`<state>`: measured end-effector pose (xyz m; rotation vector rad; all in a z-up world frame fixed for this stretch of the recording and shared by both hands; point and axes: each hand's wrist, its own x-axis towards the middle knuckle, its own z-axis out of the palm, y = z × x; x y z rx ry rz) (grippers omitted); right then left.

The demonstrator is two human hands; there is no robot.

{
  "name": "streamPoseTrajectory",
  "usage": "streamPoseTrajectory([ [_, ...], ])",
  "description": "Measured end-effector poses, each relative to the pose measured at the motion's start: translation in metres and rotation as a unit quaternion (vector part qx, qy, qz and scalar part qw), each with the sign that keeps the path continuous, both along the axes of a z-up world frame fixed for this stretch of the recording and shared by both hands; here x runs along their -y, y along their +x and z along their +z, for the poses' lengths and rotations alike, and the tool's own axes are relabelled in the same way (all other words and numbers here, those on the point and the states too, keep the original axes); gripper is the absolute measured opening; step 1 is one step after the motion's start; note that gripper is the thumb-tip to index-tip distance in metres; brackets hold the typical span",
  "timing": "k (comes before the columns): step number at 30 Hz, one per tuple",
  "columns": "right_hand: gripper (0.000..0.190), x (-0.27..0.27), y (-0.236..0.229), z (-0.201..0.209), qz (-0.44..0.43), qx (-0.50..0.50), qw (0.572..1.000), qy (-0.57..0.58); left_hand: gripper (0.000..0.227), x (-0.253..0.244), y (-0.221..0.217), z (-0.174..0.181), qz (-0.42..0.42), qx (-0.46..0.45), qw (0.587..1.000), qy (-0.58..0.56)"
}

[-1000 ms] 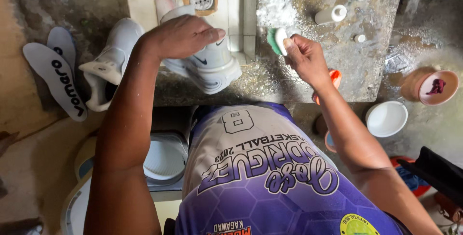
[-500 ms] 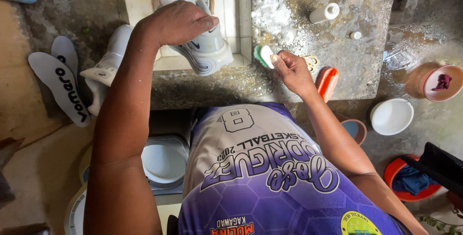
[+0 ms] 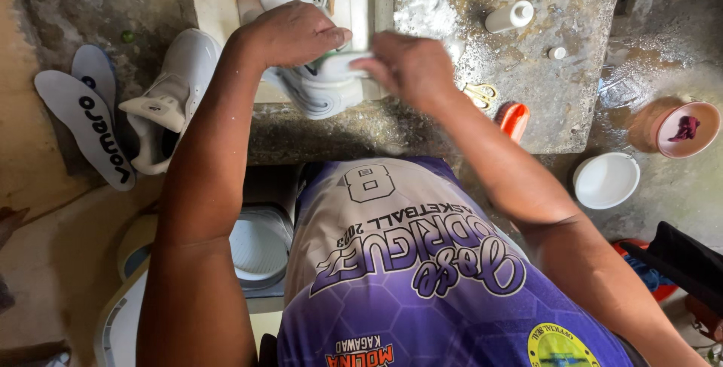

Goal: The person scrubs a white sneaker with a green brush, applies liquid from a bottle, and rinses the shoe under a tap. The person repeats the scrubbing and rinsing steps on different parts of the shoe.

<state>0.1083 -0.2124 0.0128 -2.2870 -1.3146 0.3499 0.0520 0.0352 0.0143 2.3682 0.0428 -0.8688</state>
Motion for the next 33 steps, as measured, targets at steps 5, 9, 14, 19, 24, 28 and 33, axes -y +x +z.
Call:
streamPoseTrajectory([
  [5, 0.039, 0.053, 0.037, -0.019, -0.089, -0.079, 0.99, 0.078, 0.069, -0.021, -0.021, 0.003, 0.033, -0.007, 0.999, 0.016],
  [9, 0.032, 0.067, 0.031, -0.039, -0.147, -0.286, 0.934, 0.155, 0.056, -0.024, -0.016, 0.01, 0.051, 0.071, 0.996, -0.015],
  [14, 0.032, 0.077, 0.007, -0.061, -0.181, -0.278, 0.942, 0.051, 0.061, -0.013, -0.016, 0.013, 0.051, 0.078, 0.995, 0.033],
  [19, 0.034, 0.08, 0.013, -0.048, -0.124, -0.161, 0.979, 0.035, 0.062, -0.009, -0.01, 0.005, 0.043, 0.133, 0.99, 0.024],
  [24, 0.043, 0.011, 0.002, -0.009, -0.052, -0.056, 0.997, -0.002, 0.068, 0.006, -0.001, -0.013, 0.046, 0.127, 0.991, 0.018],
  [28, 0.043, -0.001, 0.001, 0.009, -0.013, -0.048, 0.999, 0.014, 0.063, 0.015, -0.002, -0.03, 0.062, 0.078, 0.995, 0.006],
  [33, 0.045, -0.005, 0.007, 0.001, -0.003, 0.029, 0.999, -0.025, 0.062, 0.0, -0.014, -0.033, 0.064, 0.063, 0.996, 0.007],
])
